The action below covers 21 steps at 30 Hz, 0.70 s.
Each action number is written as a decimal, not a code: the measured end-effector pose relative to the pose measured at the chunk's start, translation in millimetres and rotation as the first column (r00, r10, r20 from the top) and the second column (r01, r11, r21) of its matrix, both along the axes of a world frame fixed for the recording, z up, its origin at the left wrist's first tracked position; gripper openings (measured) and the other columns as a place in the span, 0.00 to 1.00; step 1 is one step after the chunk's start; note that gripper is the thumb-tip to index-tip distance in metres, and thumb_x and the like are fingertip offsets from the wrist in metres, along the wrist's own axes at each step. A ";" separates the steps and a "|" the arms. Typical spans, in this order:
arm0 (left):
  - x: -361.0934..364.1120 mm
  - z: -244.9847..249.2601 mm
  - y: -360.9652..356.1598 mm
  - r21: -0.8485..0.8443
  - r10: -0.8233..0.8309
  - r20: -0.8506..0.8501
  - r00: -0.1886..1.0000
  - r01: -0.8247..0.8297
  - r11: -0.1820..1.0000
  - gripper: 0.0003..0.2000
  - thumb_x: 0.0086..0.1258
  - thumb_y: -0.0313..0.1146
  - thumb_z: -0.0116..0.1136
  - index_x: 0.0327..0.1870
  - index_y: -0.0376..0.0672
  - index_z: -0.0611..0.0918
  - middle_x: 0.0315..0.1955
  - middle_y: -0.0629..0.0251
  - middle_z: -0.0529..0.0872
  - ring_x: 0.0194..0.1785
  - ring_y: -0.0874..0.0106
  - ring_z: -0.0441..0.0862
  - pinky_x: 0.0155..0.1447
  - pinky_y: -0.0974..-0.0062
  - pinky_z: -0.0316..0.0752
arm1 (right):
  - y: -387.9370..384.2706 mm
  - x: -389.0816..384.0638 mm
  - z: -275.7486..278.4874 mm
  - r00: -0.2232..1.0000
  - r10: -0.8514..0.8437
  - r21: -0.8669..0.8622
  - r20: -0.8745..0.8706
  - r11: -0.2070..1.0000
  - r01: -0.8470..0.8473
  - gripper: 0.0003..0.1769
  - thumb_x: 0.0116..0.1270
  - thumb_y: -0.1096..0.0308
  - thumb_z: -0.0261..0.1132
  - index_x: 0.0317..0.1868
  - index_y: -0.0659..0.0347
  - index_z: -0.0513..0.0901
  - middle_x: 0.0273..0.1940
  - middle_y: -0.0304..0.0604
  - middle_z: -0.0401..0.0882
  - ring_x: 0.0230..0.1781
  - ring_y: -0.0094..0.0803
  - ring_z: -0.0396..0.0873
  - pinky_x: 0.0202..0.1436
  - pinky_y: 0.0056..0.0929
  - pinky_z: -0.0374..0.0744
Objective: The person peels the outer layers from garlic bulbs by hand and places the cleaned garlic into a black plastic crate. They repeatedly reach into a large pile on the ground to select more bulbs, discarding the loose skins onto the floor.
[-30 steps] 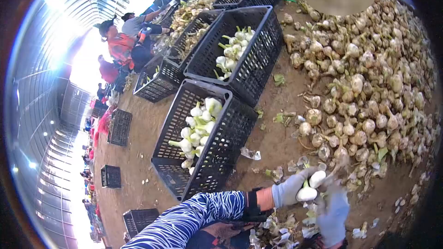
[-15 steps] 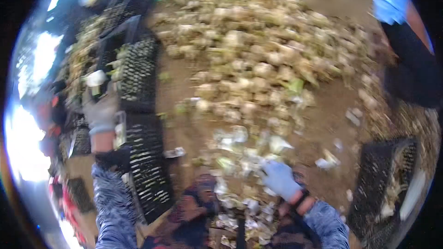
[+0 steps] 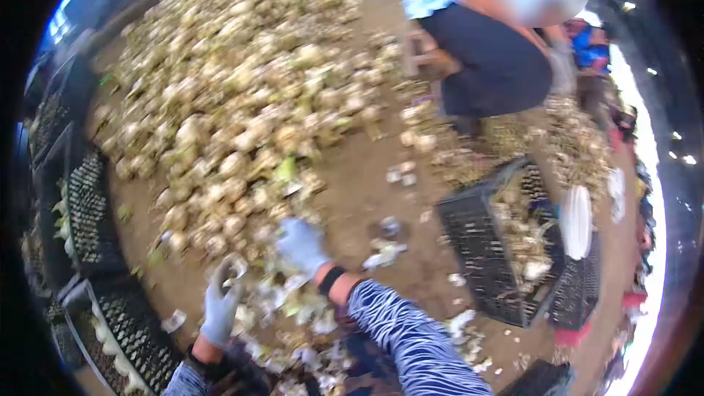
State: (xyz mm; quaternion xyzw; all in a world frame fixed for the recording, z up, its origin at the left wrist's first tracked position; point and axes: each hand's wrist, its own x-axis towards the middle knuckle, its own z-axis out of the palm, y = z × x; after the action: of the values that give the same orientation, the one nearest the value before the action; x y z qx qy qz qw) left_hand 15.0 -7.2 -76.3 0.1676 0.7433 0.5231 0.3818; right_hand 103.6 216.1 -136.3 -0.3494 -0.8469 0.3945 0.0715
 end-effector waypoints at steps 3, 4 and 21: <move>12.2 14.6 5.7 0.142 -0.095 -0.041 0.995 0.100 0.985 0.41 0.64 0.30 0.68 0.77 0.37 0.58 0.65 0.54 0.71 0.52 0.73 0.80 0.57 0.73 0.77 | -27.7 7.7 62.0 0.984 0.105 -0.354 -0.147 0.923 -0.151 0.24 0.62 0.50 0.68 0.40 0.67 0.81 0.34 0.61 0.83 0.36 0.53 0.83 0.40 0.43 0.80; 20.3 54.5 25.8 0.300 -0.055 0.182 0.982 -0.002 0.954 0.40 0.64 0.35 0.71 0.75 0.36 0.61 0.60 0.57 0.75 0.55 0.73 0.79 0.59 0.75 0.75 | -33.4 7.5 63.5 0.960 0.249 -0.406 -0.131 0.870 -0.281 0.27 0.62 0.48 0.69 0.43 0.67 0.80 0.34 0.57 0.84 0.33 0.47 0.83 0.40 0.41 0.80; 33.3 89.1 29.6 0.151 0.011 -0.475 0.880 0.069 0.986 0.32 0.47 0.36 0.81 0.54 0.33 0.81 0.51 0.55 0.83 0.54 0.63 0.81 0.61 0.67 0.74 | -56.0 22.1 100.7 0.962 -0.097 -0.903 -0.257 0.377 -0.204 0.25 0.70 0.50 0.64 0.47 0.68 0.78 0.38 0.39 0.81 0.37 0.26 0.75 0.39 0.28 0.76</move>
State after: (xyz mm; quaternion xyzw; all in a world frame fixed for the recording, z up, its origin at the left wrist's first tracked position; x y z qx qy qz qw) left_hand 48.3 22.5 12.8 0.3320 0.7661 0.5196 0.1813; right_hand 125.6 160.1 -35.6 -0.2452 -0.4754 0.8442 -0.0349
